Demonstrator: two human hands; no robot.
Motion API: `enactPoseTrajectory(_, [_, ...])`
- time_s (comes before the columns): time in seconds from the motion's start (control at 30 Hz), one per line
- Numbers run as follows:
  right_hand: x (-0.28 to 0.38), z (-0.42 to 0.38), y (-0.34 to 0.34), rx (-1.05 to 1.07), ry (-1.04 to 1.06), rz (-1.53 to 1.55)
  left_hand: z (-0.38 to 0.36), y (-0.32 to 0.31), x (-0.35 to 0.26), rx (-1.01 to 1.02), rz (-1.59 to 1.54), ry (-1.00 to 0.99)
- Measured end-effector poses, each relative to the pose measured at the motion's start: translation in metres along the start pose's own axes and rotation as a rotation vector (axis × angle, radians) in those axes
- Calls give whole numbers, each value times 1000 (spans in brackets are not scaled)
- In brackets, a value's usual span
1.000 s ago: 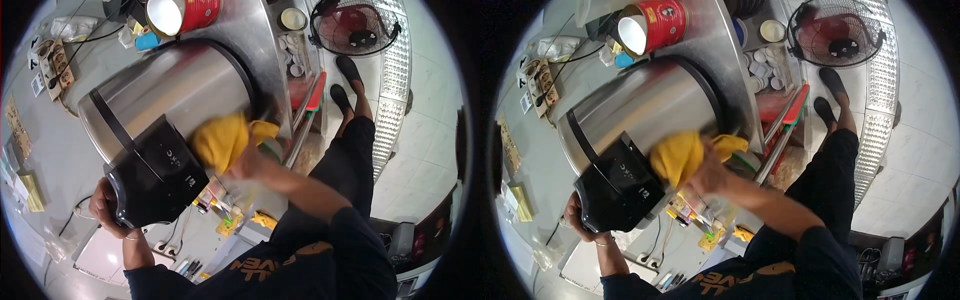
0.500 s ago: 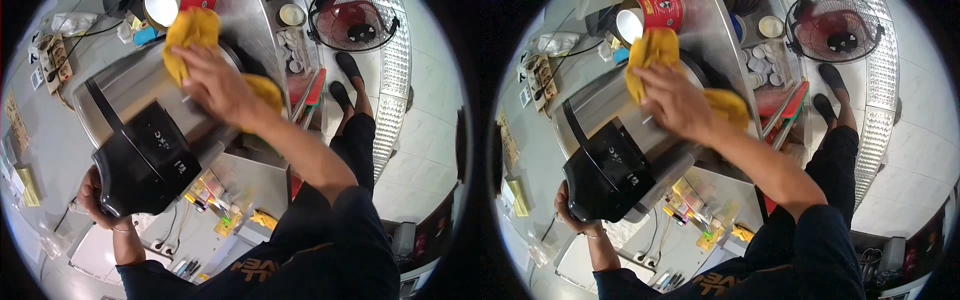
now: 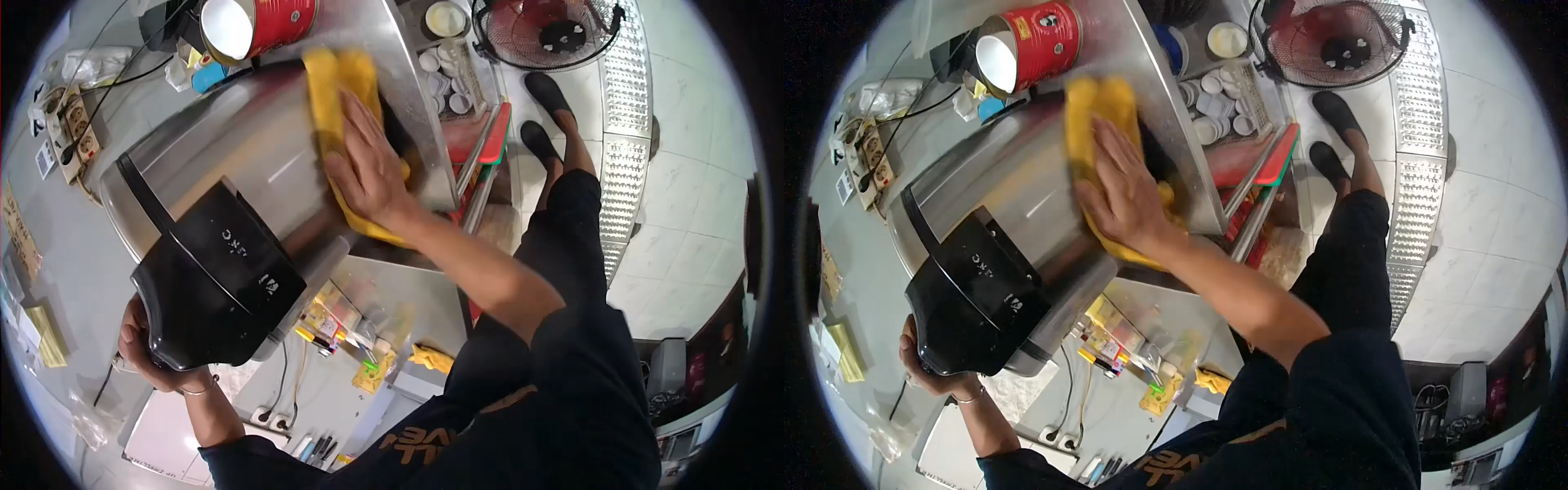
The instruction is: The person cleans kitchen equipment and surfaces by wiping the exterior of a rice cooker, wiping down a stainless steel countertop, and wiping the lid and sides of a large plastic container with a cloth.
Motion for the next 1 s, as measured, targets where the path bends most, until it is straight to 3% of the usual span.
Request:
enactPoseTrajectory(0.03, [-1, -16, -9, -2, 16, -12, 3, 2, 2, 10, -15, 1])
enactPoseTrajectory(0.1, [3, -87, -22, -256, -245, -133, 5, 10, 11, 11, 1, -26])
enactPoseTrajectory(0.13, [20, -134, -48, -82, -191, -298, 5, 14, 17, 5, 31, -56])
enactPoseTrajectory(0.2, [38, -150, -74, 74, -131, -476, 13, -4, 15, 5, 46, -104])
enactPoseTrajectory(0.23, [55, -137, -71, -47, -193, -233, 13, -18, 4, -137, 29, -93])
enactPoseTrajectory(0.3, [75, -110, -61, -13, -195, -39, 1, -22, -6, -351, 43, -47])
enactPoseTrajectory(0.33, [49, -75, -46, 139, -93, -99, -5, -16, -5, -427, 53, -27])
enactPoseTrajectory(0.37, [16, -57, -33, 239, -121, -26, -4, -7, 5, -364, 39, -36])
enactPoseTrajectory(0.43, [-19, -16, -10, 88, -197, 110, -2, 11, 11, -273, 25, -70])
enactPoseTrajectory(0.47, [-21, 3, 4, -156, -243, 168, -1, 17, 11, -246, 23, -88])
enactPoseTrajectory(0.6, [8, -18, 5, -144, 12, 88, 12, 7, 10, -60, 107, -95])
enactPoseTrajectory(0.67, [44, -2, -9, 235, 106, 202, 11, 20, 21, 50, 15, -94])
enactPoseTrajectory(0.73, [28, 48, -20, 299, -3, 205, 6, 11, 24, 124, -14, -58])
enactPoseTrajectory(0.77, [11, 69, -28, 378, -94, 217, 1, 3, 22, -57, -59, 58])
enactPoseTrajectory(0.83, [-52, 87, -27, 249, -408, 152, -3, -1, 14, -384, -151, 171])
enactPoseTrajectory(0.87, [-57, 76, -21, 143, -316, 126, -3, 2, 8, -503, -190, 189])
enactPoseTrajectory(0.9, [-50, 55, -9, 21, -231, 96, 1, -1, -4, -328, 0, 80])
enactPoseTrajectory(0.93, [-31, 24, 2, -53, -318, 12, 3, -7, -13, -143, 186, -29])
enactPoseTrajectory(0.97, [-15, -13, 7, -63, -258, -54, 3, -16, -19, 47, 374, -133])
enactPoseTrajectory(1.0, [-11, -38, 1, -79, -223, -36, 2, -13, -20, 50, 363, -143])
Point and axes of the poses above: each hand's wrist, its own z-axis towards the middle knuckle, its own y-axis out of the back of the hand, x = y × z, the point moved 5 cm from there along z, towards the middle knuckle, and after that the axes turned 9 degrees about z, right-handed, at the moved point
